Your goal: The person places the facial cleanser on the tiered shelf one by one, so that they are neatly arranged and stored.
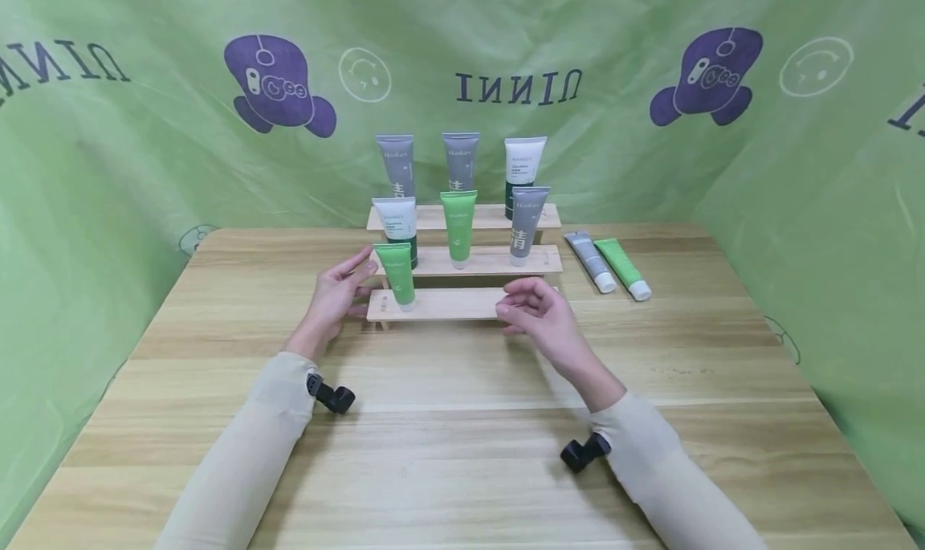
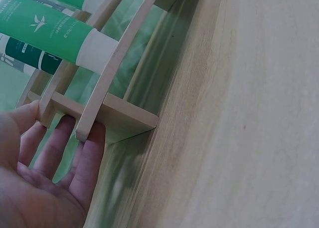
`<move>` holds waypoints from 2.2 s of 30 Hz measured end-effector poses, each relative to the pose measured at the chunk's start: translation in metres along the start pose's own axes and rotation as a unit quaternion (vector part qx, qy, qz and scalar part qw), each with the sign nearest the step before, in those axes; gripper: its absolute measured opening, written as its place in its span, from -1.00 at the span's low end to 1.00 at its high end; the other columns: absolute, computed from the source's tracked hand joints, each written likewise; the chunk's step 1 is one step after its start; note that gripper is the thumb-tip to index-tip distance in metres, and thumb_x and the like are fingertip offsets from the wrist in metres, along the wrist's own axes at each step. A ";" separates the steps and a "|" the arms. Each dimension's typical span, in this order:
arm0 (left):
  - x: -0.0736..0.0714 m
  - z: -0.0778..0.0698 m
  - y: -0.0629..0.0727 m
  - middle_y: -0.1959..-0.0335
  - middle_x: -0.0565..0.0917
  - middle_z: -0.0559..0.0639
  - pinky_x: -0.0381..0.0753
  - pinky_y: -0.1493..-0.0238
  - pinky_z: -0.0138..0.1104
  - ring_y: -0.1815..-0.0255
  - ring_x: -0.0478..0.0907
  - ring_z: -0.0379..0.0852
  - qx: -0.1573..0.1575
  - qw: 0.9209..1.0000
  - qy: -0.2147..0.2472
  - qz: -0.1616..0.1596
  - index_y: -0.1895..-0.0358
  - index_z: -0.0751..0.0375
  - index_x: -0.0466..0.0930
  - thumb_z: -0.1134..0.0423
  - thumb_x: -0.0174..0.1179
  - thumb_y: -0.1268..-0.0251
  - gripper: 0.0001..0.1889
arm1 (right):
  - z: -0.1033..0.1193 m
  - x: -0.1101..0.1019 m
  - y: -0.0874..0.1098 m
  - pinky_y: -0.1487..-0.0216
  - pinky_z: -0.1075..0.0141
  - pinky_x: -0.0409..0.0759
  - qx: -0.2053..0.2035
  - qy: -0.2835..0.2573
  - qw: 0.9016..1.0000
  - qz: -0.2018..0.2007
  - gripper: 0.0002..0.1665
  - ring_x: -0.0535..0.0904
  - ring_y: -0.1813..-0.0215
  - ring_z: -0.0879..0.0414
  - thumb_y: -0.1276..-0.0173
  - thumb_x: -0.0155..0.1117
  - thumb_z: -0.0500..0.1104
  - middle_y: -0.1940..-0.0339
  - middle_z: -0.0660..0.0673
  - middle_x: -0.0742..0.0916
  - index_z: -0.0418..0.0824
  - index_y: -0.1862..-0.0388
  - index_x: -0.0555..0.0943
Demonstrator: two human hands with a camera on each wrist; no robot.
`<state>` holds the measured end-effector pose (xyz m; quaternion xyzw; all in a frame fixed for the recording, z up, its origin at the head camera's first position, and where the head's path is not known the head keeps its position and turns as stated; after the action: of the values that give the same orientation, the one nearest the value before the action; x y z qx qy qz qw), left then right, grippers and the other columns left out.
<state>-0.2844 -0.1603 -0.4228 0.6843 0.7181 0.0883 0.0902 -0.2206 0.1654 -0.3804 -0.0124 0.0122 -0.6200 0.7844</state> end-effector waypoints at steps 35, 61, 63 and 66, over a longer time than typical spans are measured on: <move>0.000 0.000 -0.001 -0.31 0.56 0.11 0.78 0.18 -0.08 0.06 0.64 0.07 0.003 1.000 0.002 -0.003 -0.43 -0.22 0.42 0.00 0.29 -0.39 -0.44 | -0.030 -0.186 0.035 0.04 0.17 0.74 0.101 0.015 0.994 -0.040 -0.54 0.74 0.14 -0.04 -0.46 0.28 -0.28 0.04 -0.14 0.72 -0.29 -0.26 0.38; 0.001 0.002 -0.003 -0.34 0.54 0.04 0.79 0.23 -0.12 -0.01 0.67 0.08 -0.006 1.000 -0.003 -0.007 -0.42 -0.27 0.44 -0.03 0.30 -0.37 -0.44 | -0.019 -0.245 -0.035 0.10 0.26 0.75 0.147 0.240 0.959 -0.017 -0.26 0.69 0.21 0.24 -0.58 0.13 -0.10 0.22 0.10 0.75 -0.62 -0.42 0.15; 0.003 0.001 -0.002 -0.37 0.52 0.04 0.79 0.21 -0.11 -0.02 0.65 0.11 -0.006 1.000 -0.003 -0.004 -0.42 -0.27 0.43 -0.04 0.30 -0.37 -0.43 | -0.022 -0.246 -0.040 0.14 0.29 0.75 0.148 0.256 0.955 -0.023 -0.26 0.68 0.23 0.27 -0.57 0.15 -0.08 0.22 0.08 0.76 -0.61 -0.42 0.19; 0.005 0.000 -0.001 -0.39 0.50 0.04 0.78 0.19 -0.09 -0.02 0.65 0.12 -0.006 1.000 -0.001 0.000 -0.43 -0.26 0.43 -0.04 0.30 -0.36 -0.42 | -0.027 -0.251 -0.046 0.19 0.39 0.70 0.146 0.287 0.946 -0.035 -0.28 0.65 0.25 0.34 -0.57 0.15 -0.05 0.20 0.04 0.77 -0.59 -0.40 0.25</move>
<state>-0.2860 -0.1550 -0.4233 0.6842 0.7172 0.0918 0.0946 -0.3244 0.3987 -0.4052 0.2807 0.1456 -0.6189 0.7190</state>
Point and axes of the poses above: each hand's wrist, its own y-axis away from the middle knuckle, its own x-axis out of the palm, z = x × y, the point moved 7 cm from there along -y, towards the middle knuckle
